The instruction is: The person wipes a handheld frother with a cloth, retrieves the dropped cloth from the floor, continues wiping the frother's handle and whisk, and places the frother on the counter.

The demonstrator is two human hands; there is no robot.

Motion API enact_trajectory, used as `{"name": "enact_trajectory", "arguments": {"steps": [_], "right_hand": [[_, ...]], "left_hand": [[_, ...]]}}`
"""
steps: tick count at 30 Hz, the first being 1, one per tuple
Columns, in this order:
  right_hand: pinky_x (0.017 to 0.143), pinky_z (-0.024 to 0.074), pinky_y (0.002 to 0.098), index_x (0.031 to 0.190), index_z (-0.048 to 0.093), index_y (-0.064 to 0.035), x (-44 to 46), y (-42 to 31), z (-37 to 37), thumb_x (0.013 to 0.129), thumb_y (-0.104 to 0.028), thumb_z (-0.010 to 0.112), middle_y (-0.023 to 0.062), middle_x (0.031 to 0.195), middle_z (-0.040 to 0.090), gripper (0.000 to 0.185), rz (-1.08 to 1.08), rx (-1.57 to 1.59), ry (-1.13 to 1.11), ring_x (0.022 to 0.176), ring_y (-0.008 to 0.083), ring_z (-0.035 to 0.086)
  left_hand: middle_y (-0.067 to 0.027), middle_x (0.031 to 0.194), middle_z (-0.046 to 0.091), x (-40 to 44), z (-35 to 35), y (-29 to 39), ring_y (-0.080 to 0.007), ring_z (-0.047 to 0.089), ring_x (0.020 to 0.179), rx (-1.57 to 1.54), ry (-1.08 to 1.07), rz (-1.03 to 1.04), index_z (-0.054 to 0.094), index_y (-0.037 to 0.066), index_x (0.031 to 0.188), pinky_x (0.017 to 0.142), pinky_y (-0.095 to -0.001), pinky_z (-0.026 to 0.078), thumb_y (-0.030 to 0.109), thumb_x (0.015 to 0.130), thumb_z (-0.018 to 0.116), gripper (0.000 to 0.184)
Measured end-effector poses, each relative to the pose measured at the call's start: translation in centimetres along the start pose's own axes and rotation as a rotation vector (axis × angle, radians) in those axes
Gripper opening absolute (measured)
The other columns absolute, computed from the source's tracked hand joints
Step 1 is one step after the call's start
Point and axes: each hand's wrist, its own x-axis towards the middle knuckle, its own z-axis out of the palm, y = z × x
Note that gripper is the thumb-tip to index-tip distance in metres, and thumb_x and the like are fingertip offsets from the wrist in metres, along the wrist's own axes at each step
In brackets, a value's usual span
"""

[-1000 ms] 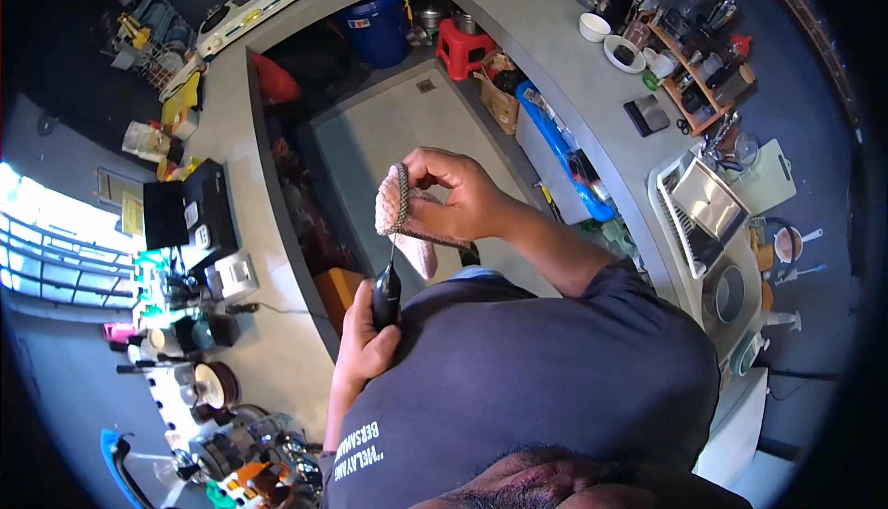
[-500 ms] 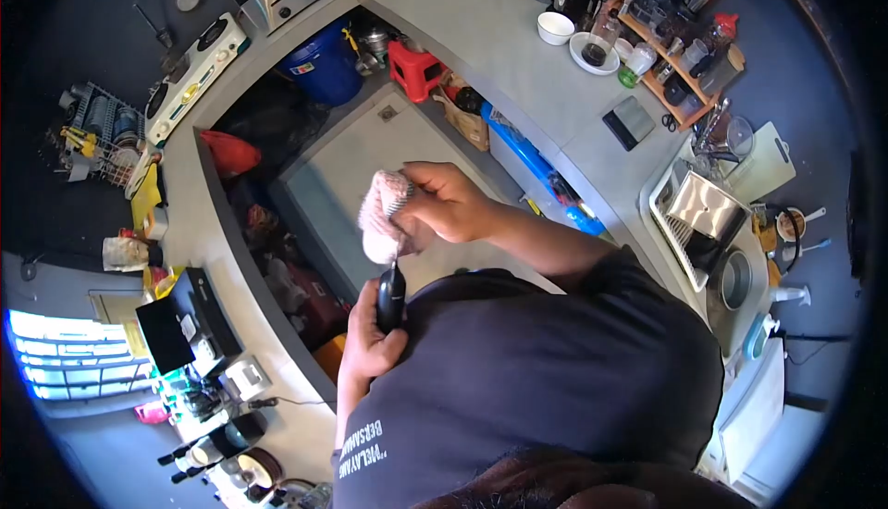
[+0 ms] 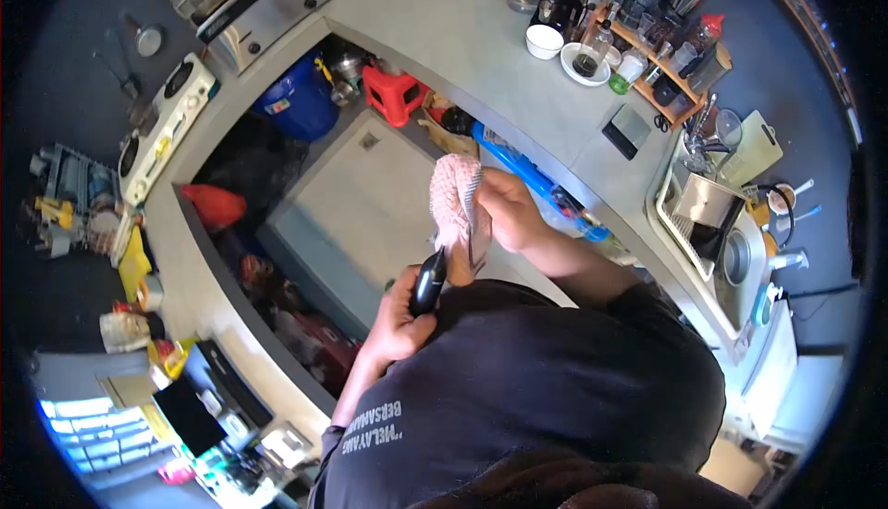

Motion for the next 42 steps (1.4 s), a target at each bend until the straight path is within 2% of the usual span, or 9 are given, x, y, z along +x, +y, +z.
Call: {"name": "enact_trajectory", "arguments": {"steps": [4,5,12,13,18,20,21,34,42], "right_hand": [[0.078,0.0460,0.0254,0.106,0.065,0.0019,3.1,2.5,3.4,0.105,-0.025,0.048,0.0017,0.096,0.065,0.032,-0.095,-0.217,0.258,0.087,0.0066,0.055],[0.071,0.0435,0.0236,0.103,0.065,0.0011,3.9,3.1,4.5,0.104,-0.024,0.049,0.0005,0.092,0.064,0.030,-0.169,-0.101,0.248,0.080,0.0053,0.052],[0.068,0.0421,0.0218,0.099,0.066,0.0013,11.6,3.5,9.0,0.104,-0.019,0.047,-0.0008,0.088,0.063,0.028,-0.288,-0.303,0.311,0.077,0.0048,0.054],[0.071,0.0475,0.0270,0.101,0.063,0.0006,12.6,3.6,9.8,0.104,-0.019,0.044,0.0069,0.091,0.065,0.028,-0.294,-0.303,0.320,0.079,0.0121,0.060],[0.101,0.0440,0.0384,0.120,0.056,0.0050,15.2,5.0,12.6,0.104,-0.019,0.044,0.0153,0.120,0.062,0.031,-0.276,-0.073,0.352,0.112,0.0216,0.058],[0.096,0.0466,0.0348,0.118,0.059,0.0035,15.9,5.1,14.7,0.104,-0.018,0.045,0.0131,0.115,0.065,0.029,-0.277,0.080,0.306,0.106,0.0186,0.062],[0.108,0.0395,0.0411,0.125,0.054,0.0041,16.0,5.6,14.0,0.104,-0.024,0.043,0.0149,0.127,0.060,0.037,-0.230,0.047,0.224,0.122,0.0247,0.054],[0.104,0.0442,0.0401,0.128,0.053,0.0065,14.8,7.5,15.7,0.103,-0.018,0.046,0.0159,0.123,0.063,0.035,0.015,0.234,-0.283,0.117,0.0258,0.060],[0.061,0.0517,0.0265,0.098,0.065,0.0026,11.8,1.7,12.2,0.099,-0.010,0.053,0.0052,0.083,0.066,0.018,0.278,-0.168,-0.645,0.070,0.0102,0.062]], "left_hand": [[-0.0028,0.088,0.055,2.3,-5.9,0.4,-0.0143,0.051,0.081,-0.024,-0.132,0.033,0.052,0.003,0.119,0.073,-0.0285,0.042,-0.001,0.072,0.052,0.047],[-0.0028,0.088,0.054,2.9,-7.3,0.2,-0.0141,0.051,0.082,-0.048,-0.166,0.027,0.051,0.004,0.119,0.073,-0.0287,0.041,-0.001,0.072,0.052,0.047],[-0.0007,0.089,0.050,4.5,-15.7,-2.0,-0.0113,0.048,0.083,-0.046,-0.232,0.110,0.048,0.005,0.118,0.075,-0.0257,0.039,-0.003,0.073,0.053,0.046],[-0.0011,0.090,0.051,4.4,-16.6,-2.3,-0.0112,0.049,0.083,-0.046,-0.214,0.112,0.048,0.005,0.118,0.075,-0.0259,0.040,-0.003,0.073,0.053,0.046],[-0.0041,0.090,0.055,3.1,-20.5,-2.8,-0.0127,0.054,0.080,-0.266,-0.148,0.159,0.048,0.005,0.118,0.073,-0.0272,0.044,-0.007,0.070,0.049,0.050],[-0.0043,0.089,0.055,2.8,-21.1,-3.0,-0.0129,0.054,0.080,-0.349,-0.106,0.244,0.048,0.005,0.118,0.072,-0.0269,0.044,-0.008,0.068,0.047,0.052],[-0.0011,0.090,0.053,2.4,-21.6,-2.1,-0.0106,0.051,0.080,-0.401,-0.105,0.230,0.050,0.005,0.110,0.073,-0.0249,0.042,-0.007,0.070,0.049,0.042],[-0.0031,0.087,0.057,0.2,-18.0,-1.7,-0.0133,0.053,0.080,-0.268,0.226,0.350,0.055,0.004,0.102,0.075,-0.0268,0.043,0.001,0.062,0.047,0.040],[-0.0039,0.087,0.058,2.2,-9.0,-2.2,-0.0136,0.054,0.080,-0.329,0.354,0.365,0.056,0.001,0.108,0.075,-0.0261,0.044,0.002,0.062,0.046,0.047]]}}
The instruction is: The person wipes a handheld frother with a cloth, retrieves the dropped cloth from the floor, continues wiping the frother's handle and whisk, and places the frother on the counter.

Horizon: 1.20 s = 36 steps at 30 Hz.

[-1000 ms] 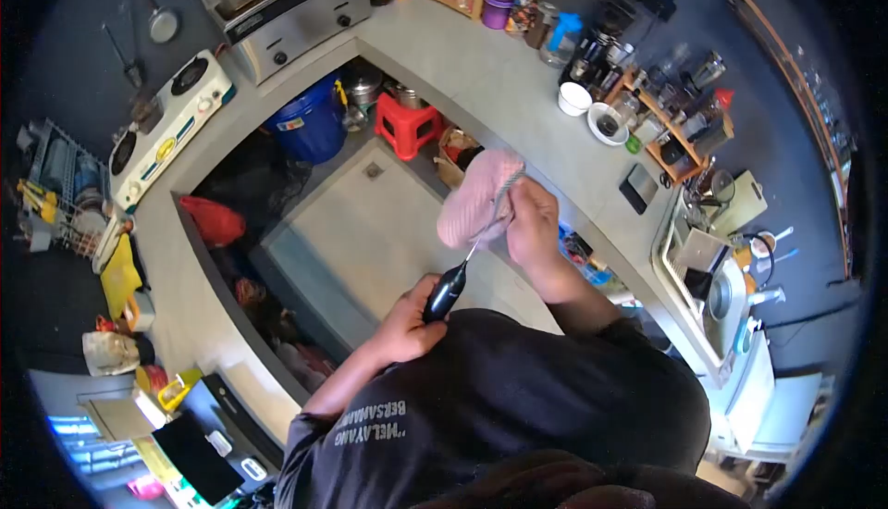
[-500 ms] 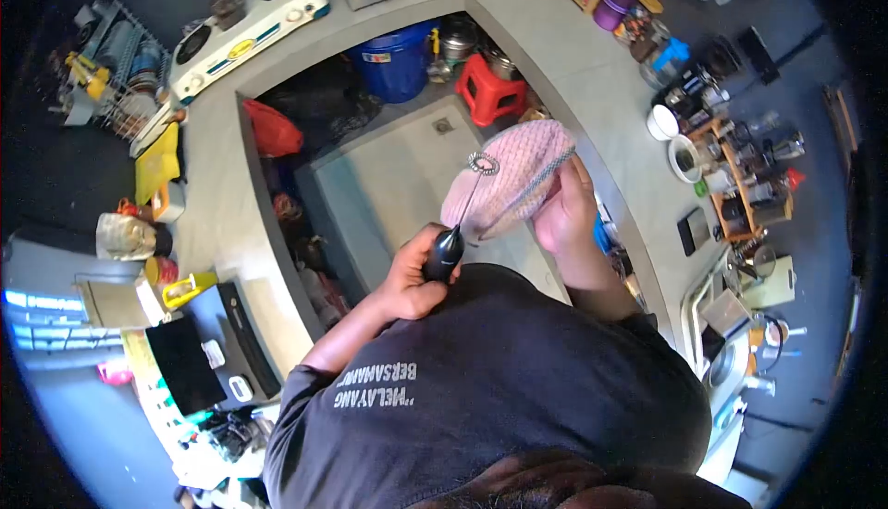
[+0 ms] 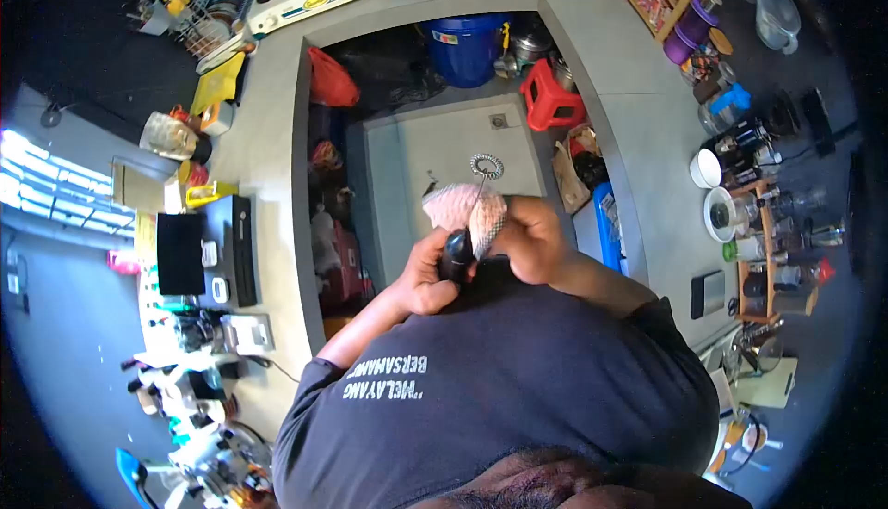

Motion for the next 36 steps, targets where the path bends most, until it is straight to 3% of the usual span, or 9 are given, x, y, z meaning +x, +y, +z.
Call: {"name": "enact_trajectory", "arguments": {"steps": [2,4,7,13,16,23,27,31,36], "right_hand": [[0.065,0.0493,0.0226,0.111,0.065,0.0031,-1.3,0.3,-1.4,0.097,-0.006,0.055,0.0044,0.090,0.067,0.019,-0.204,-0.215,-0.131,0.075,0.0063,0.060],[0.065,0.0491,0.0227,0.111,0.065,0.0023,-2.9,0.9,-2.3,0.098,-0.008,0.055,0.0035,0.089,0.067,0.019,-0.216,-0.320,-0.145,0.075,0.0058,0.060],[0.066,0.0493,0.0264,0.110,0.067,-0.0011,-4.7,0.8,-2.9,0.097,-0.008,0.056,0.0032,0.087,0.067,0.019,-0.068,-0.151,-0.153,0.073,0.0081,0.060],[0.078,0.0493,0.0241,0.111,0.065,0.0025,-5.1,0.5,-2.0,0.099,-0.010,0.056,0.0044,0.099,0.069,0.020,-0.083,0.112,-0.230,0.088,0.0086,0.062],[0.083,0.0499,0.0252,0.112,0.064,0.0034,-6.0,1.3,-1.0,0.099,-0.011,0.056,0.0063,0.103,0.069,0.021,0.029,0.042,-0.435,0.092,0.0100,0.063],[0.090,0.0486,0.0277,0.113,0.062,0.0027,-7.6,3.0,5.9,0.099,-0.011,0.056,0.0070,0.107,0.068,0.020,0.131,0.269,-0.607,0.099,0.0125,0.062],[0.087,0.0500,0.0264,0.116,0.060,0.0031,-8.4,4.0,11.9,0.099,-0.012,0.059,0.0075,0.107,0.068,0.023,0.138,0.397,-0.747,0.097,0.0112,0.063],[0.084,0.0507,0.0252,0.115,0.061,0.0022,-13.4,5.6,18.7,0.099,-0.014,0.059,0.0069,0.105,0.068,0.022,0.388,0.465,-0.907,0.093,0.0102,0.063],[0.081,0.0508,0.0242,0.113,0.061,0.0019,-18.6,6.9,27.6,0.100,-0.012,0.054,0.0064,0.103,0.068,0.020,0.391,0.569,-0.938,0.091,0.0098,0.063]], "left_hand": [[-0.0039,0.088,0.058,-0.5,2.4,-0.5,-0.0135,0.054,0.079,0.010,0.009,-0.022,0.056,0.000,0.111,0.073,-0.0256,0.044,0.004,0.061,0.048,0.051],[-0.0039,0.088,0.058,-1.6,4.3,-1.8,-0.0137,0.054,0.079,0.043,0.007,-0.047,0.056,-0.001,0.113,0.072,-0.0258,0.044,0.005,0.061,0.048,0.052],[-0.0038,0.088,0.056,-2.7,8.4,-2.1,-0.0142,0.051,0.078,0.017,0.168,-0.101,0.053,-0.001,0.116,0.071,-0.0263,0.043,0.007,0.062,0.047,0.054],[-0.0047,0.089,0.054,-6.4,12.6,-1.5,-0.0139,0.051,0.078,0.080,0.293,-0.075,0.049,-0.001,0.116,0.073,-0.0267,0.044,0.006,0.063,0.048,0.053],[-0.0054,0.091,0.055,-8.7,14.2,-2.1,-0.0144,0.052,0.079,0.067,0.404,-0.045,0.049,0.001,0.116,0.072,-0.0279,0.044,0.011,0.063,0.051,0.054],[-0.0060,0.093,0.056,-16.2,17.7,-0.3,-0.0134,0.053,0.078,0.112,0.675,0.039,0.046,-0.001,0.122,0.069,-0.0267,0.045,0.013,0.068,0.054,0.055],[-0.0064,0.091,0.056,-22.3,20.2,0.6,-0.0135,0.051,0.076,0.211,0.852,0.041,0.046,-0.001,0.118,0.068,-0.0265,0.043,0.013,0.068,0.053,0.053],[-0.0061,0.089,0.055,-29.4,23.5,0.9,-0.0136,0.050,0.076,0.196,1.034,0.075,0.047,0.000,0.115,0.069,-0.0266,0.043,0.011,0.066,0.052,0.050],[-0.0058,0.090,0.054,-38.4,27.9,2.1,-0.0142,0.050,0.076,0.215,1.188,0.047,0.047,0.000,0.121,0.071,-0.0258,0.041,0.006,0.063,0.050,0.058]]}}
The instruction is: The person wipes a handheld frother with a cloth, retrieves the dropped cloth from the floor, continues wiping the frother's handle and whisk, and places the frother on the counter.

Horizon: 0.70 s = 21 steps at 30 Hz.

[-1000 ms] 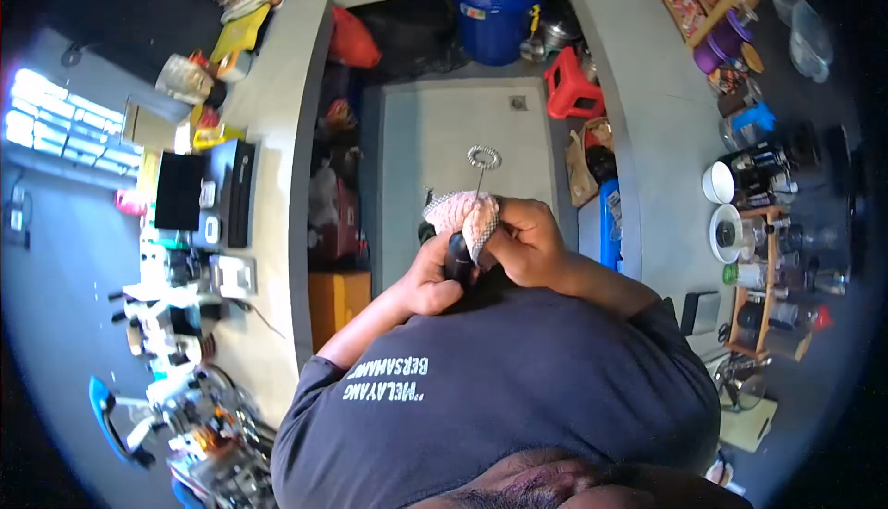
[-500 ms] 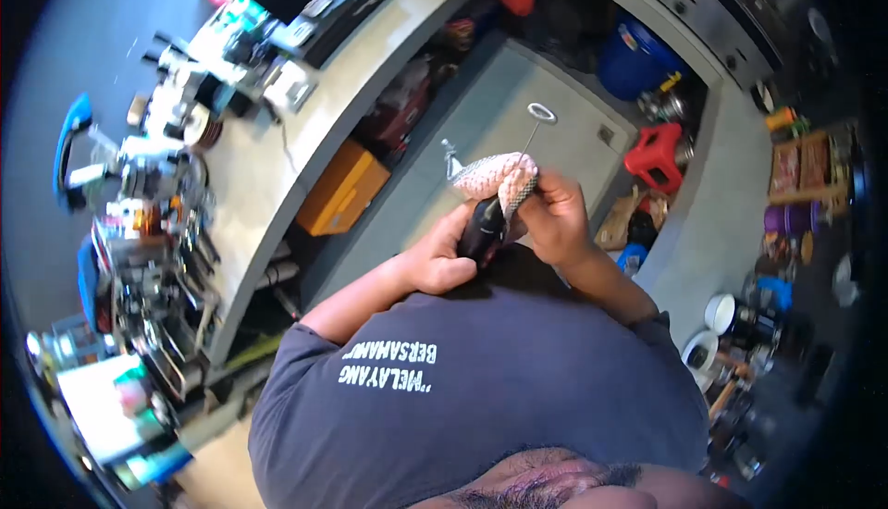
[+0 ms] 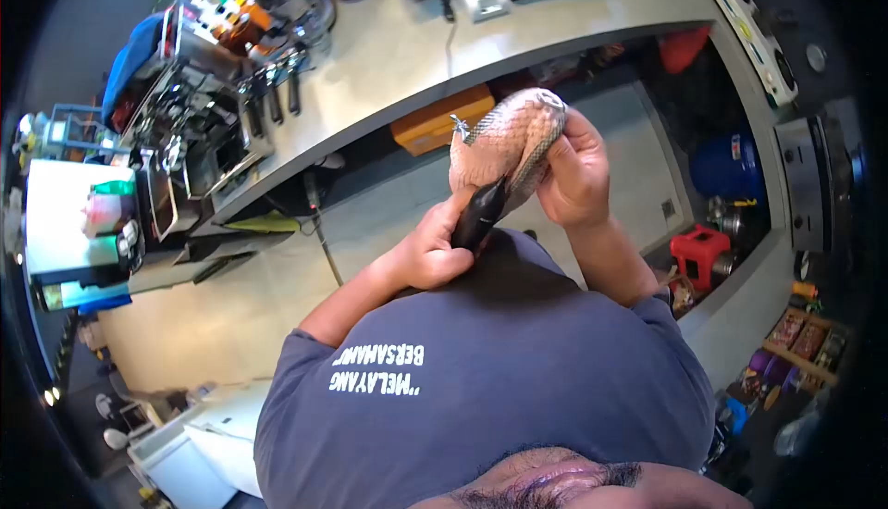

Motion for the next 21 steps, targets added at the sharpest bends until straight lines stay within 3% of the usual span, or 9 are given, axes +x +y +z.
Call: {"name": "enact_trajectory", "arguments": {"steps": [8,21], "right_hand": [[0.091,0.0504,0.0283,0.121,0.058,0.0049,3.0,8.5,9.2,0.099,-0.008,0.055,0.0099,0.109,0.068,0.027,0.145,0.099,-0.128,0.099,0.0144,0.065],[0.093,0.0495,0.0292,0.122,0.058,0.0055,8.6,10.7,10.1,0.100,-0.010,0.054,0.0107,0.112,0.067,0.028,0.189,0.065,-0.207,0.102,0.0151,0.064]], "left_hand": [[-0.0060,0.091,0.053,-8.1,-8.1,1.4,-0.0144,0.049,0.078,-0.073,0.114,0.018,0.043,-0.001,0.128,0.072,-0.0261,0.041,0.003,0.065,0.049,0.063],[-0.0063,0.093,0.052,-7.6,-13.1,1.9,-0.0148,0.050,0.081,-0.092,0.139,0.015,0.038,0.002,0.138,0.074,-0.0274,0.043,-0.001,0.067,0.050,0.073]]}}
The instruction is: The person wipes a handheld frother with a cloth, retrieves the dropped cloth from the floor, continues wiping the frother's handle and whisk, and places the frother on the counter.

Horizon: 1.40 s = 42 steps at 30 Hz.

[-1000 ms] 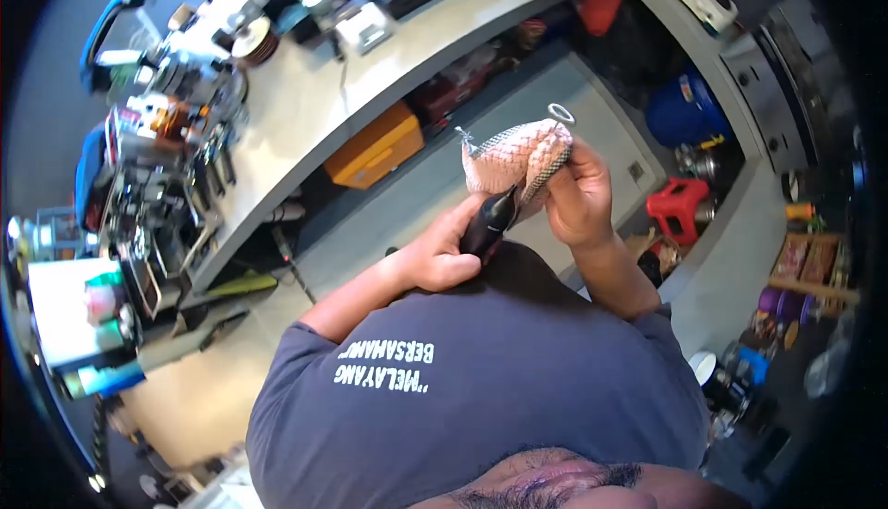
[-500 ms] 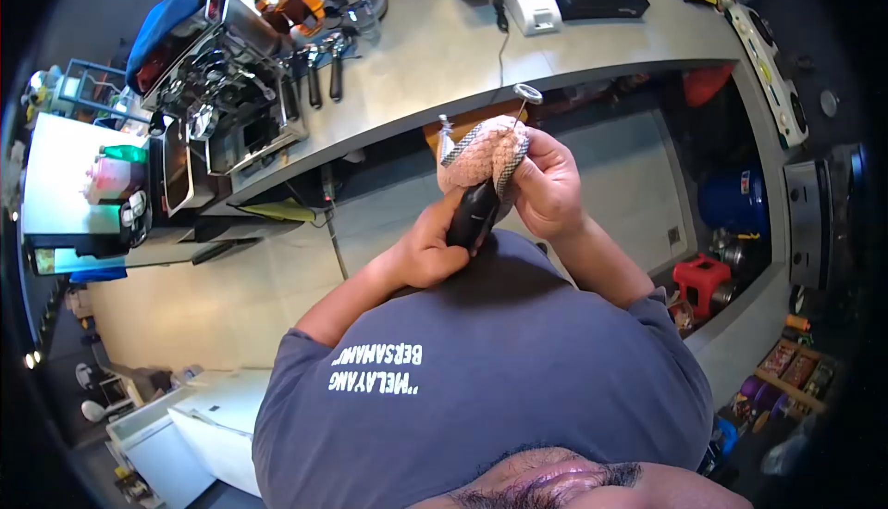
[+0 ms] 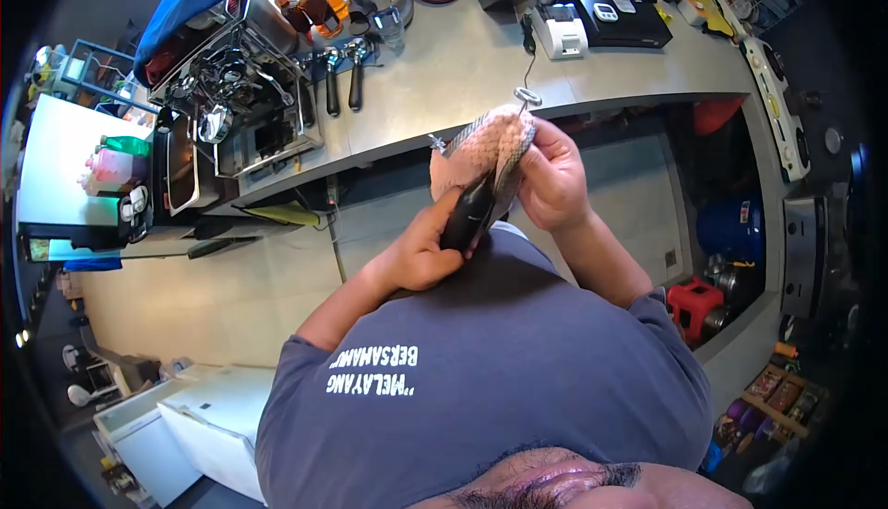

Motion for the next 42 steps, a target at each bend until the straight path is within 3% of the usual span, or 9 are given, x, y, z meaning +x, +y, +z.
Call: {"name": "enact_trajectory", "arguments": {"steps": [4,7,10,13,21,33,42], "right_hand": [[0.093,0.0500,0.0296,0.122,0.058,0.0060,3.3,-1.1,-2.4,0.100,-0.010,0.054,0.0116,0.112,0.067,0.027,0.037,0.062,-0.105,0.101,0.0156,0.064],[0.094,0.0498,0.0305,0.122,0.058,0.0060,5.8,-1.9,-4.2,0.099,-0.008,0.055,0.0115,0.112,0.067,0.027,0.132,0.016,-0.147,0.102,0.0164,0.064],[0.094,0.0501,0.0306,0.122,0.058,0.0061,9.4,-4.1,-7.4,0.099,-0.007,0.054,0.0116,0.112,0.067,0.027,0.165,0.072,-0.135,0.103,0.0161,0.064],[0.092,0.0509,0.0304,0.122,0.058,0.0061,13.3,-6.2,-10.4,0.099,-0.007,0.054,0.0118,0.112,0.067,0.027,0.161,0.093,-0.157,0.101,0.0159,0.064],[0.093,0.0508,0.0319,0.122,0.058,0.0055,17.9,-7.5,-15.6,0.098,-0.008,0.057,0.0117,0.110,0.068,0.028,0.288,0.108,-0.249,0.101,0.0168,0.065],[0.092,0.0509,0.0301,0.120,0.060,0.0048,21.9,-8.3,-15.9,0.098,-0.007,0.057,0.0107,0.110,0.068,0.025,0.219,0.093,-0.272,0.100,0.0146,0.065],[0.090,0.0516,0.0298,0.118,0.060,0.0058,22.7,-6.5,-11.7,0.099,-0.008,0.054,0.0115,0.108,0.068,0.024,0.121,0.057,-0.168,0.099,0.0150,0.065]], "left_hand": [[-0.0064,0.093,0.051,3.0,-0.7,0.0,-0.0157,0.051,0.081,-0.021,0.035,0.010,0.038,0.003,0.138,0.076,-0.0281,0.044,-0.002,0.065,0.051,0.074],[-0.0055,0.090,0.052,6.7,-1.1,-0.3,-0.0135,0.052,0.080,-0.080,0.085,0.092,0.044,0.000,0.124,0.075,-0.0272,0.046,0.000,0.070,0.048,0.055],[-0.0053,0.091,0.050,10.9,-0.7,1.0,-0.0134,0.050,0.080,-0.142,0.158,0.049,0.043,0.001,0.125,0.075,-0.0270,0.046,0.001,0.069,0.048,0.056],[-0.0083,0.094,0.049,15.0,-1.0,0.6,-0.0177,0.051,0.084,-0.138,0.171,0.021,0.037,0.005,0.137,0.077,-0.0295,0.044,0.001,0.062,0.053,0.076],[-0.0080,0.093,0.048,21.6,-0.8,0.7,-0.0172,0.050,0.083,-0.084,0.295,0.016,0.038,0.005,0.135,0.075,-0.0291,0.044,0.004,0.062,0.053,0.074],[-0.0078,0.093,0.048,24.2,-2.7,1.2,-0.0163,0.049,0.082,-0.110,0.319,0.036,0.036,0.005,0.137,0.075,-0.0285,0.043,0.004,0.063,0.052,0.076],[-0.0079,0.093,0.048,21.5,-7.4,2.5,-0.0159,0.048,0.081,-0.088,0.182,0.073,0.037,0.005,0.136,0.074,-0.0283,0.043,0.002,0.063,0.051,0.074]]}}
